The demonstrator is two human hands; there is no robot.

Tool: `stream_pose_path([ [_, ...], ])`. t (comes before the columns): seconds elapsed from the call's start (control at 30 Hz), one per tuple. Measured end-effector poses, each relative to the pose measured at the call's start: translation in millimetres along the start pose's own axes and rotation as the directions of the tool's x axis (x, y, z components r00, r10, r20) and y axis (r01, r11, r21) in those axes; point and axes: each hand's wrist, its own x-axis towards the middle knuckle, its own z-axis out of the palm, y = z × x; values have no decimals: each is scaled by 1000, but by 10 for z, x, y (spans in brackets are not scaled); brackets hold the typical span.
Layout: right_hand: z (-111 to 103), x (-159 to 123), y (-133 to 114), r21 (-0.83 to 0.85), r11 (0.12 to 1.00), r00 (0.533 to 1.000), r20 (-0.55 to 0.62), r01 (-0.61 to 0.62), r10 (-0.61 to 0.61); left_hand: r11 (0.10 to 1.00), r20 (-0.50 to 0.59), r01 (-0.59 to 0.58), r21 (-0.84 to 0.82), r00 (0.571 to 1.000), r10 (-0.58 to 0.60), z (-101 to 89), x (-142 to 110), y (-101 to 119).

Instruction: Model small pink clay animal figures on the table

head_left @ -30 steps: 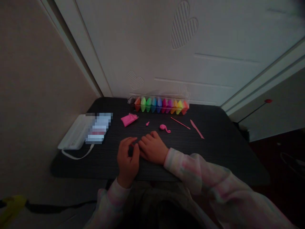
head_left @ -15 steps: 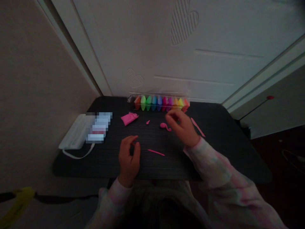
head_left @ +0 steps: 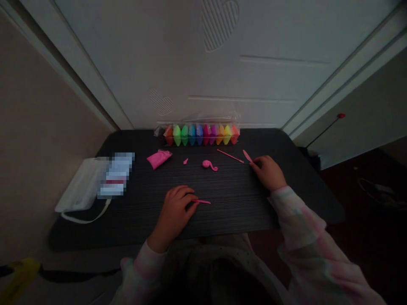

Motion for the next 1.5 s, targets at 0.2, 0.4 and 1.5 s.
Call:
stream_pose_path([
  [0.2,-6,100,29,24,997,996,62,-72,70,996,-3,79,-37,997,-79,-17,21,116],
  [0.4,-148,-201,-137,93,983,987,7,-159,159,986,-54,160,45,986,-157,63,20,243],
  [1.5,158,-989,-879,21,757,757,-34,653,-652,964,-39,186,189,982,-182,159,94,335],
])
